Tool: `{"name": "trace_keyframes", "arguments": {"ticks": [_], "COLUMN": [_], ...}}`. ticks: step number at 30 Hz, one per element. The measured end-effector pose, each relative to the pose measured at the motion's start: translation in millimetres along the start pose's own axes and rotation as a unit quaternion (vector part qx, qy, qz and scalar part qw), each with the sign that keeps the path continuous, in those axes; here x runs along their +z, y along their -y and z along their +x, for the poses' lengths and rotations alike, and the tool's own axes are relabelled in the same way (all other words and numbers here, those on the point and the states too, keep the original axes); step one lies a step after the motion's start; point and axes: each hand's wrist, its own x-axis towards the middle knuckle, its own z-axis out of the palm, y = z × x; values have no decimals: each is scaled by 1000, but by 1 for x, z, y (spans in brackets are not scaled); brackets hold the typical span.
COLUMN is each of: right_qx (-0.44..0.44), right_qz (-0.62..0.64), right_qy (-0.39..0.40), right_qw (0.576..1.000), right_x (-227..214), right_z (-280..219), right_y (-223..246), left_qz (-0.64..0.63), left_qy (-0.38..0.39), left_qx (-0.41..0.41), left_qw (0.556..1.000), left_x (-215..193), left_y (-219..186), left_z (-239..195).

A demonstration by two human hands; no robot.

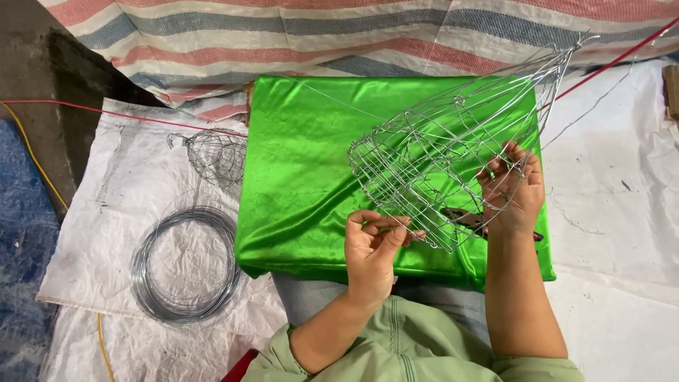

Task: The person is constructing a wire frame by weaving and twisting thin metal wires together, using pliers to secure and cut the connections.

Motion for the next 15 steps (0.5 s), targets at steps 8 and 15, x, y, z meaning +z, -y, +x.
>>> {"name": "trace_keyframes", "arguments": {"ticks": [8,15], "right_qx": [-26,-82], "right_qz": [-16,-103], "right_qy": [-10,26], "right_qw": [999,991], "right_x": [7,26], "right_z": [-10,-14], "right_y": [9,9], "left_qz": [3,16], "left_qy": [-59,-127], "left_qx": [-19,-38], "left_qw": [998,991], "left_x": [-7,-41], "left_y": [9,16], "left_z": [3,25]}}
